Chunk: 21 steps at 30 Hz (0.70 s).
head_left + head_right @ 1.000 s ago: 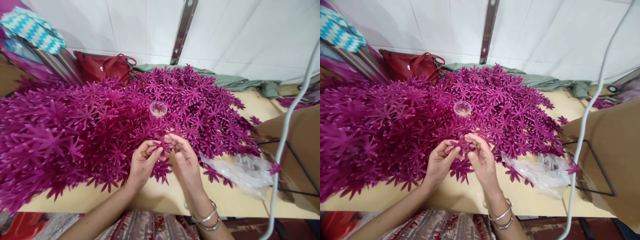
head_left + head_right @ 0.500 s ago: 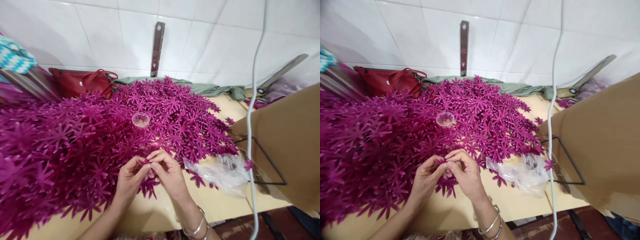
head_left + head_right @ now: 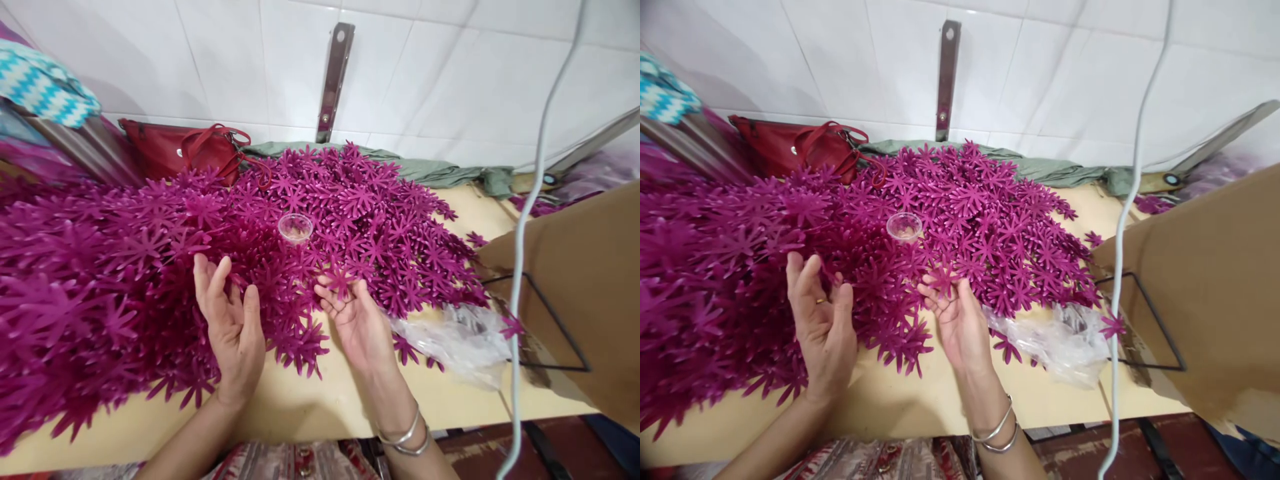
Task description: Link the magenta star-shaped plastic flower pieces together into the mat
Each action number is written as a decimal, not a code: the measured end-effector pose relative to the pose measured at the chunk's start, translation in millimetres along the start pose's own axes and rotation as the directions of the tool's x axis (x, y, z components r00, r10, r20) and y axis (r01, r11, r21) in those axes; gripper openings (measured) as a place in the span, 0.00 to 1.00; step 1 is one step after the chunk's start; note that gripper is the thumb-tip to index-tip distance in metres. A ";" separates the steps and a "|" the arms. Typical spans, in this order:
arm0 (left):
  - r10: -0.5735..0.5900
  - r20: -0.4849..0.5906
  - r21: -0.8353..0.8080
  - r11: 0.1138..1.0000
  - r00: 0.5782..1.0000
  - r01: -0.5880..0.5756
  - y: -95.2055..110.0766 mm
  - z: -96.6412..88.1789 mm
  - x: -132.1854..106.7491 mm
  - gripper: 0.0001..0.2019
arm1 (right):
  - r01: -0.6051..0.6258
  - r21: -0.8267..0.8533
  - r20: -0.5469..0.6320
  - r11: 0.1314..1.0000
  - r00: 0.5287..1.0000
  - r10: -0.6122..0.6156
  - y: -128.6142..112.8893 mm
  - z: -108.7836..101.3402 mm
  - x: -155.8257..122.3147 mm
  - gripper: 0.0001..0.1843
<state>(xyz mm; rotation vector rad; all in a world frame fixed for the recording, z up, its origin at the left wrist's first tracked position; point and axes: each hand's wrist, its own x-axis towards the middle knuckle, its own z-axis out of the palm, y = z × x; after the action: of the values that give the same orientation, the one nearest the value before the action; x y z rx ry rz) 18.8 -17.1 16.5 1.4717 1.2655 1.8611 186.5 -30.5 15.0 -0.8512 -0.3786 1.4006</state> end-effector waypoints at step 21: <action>0.229 0.403 0.297 0.883 0.886 -0.364 5.0 -2.2 -8.2 0.17 | 0.137 -0.465 0.087 0.875 0.990 -0.109 11.4 -10.8 -7.1 0.21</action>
<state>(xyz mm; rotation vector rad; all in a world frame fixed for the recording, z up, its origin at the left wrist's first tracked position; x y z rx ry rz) 20.4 -26.8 16.5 2.2065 1.3015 1.4724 184.7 -41.1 1.5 -1.1598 -0.8288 1.2314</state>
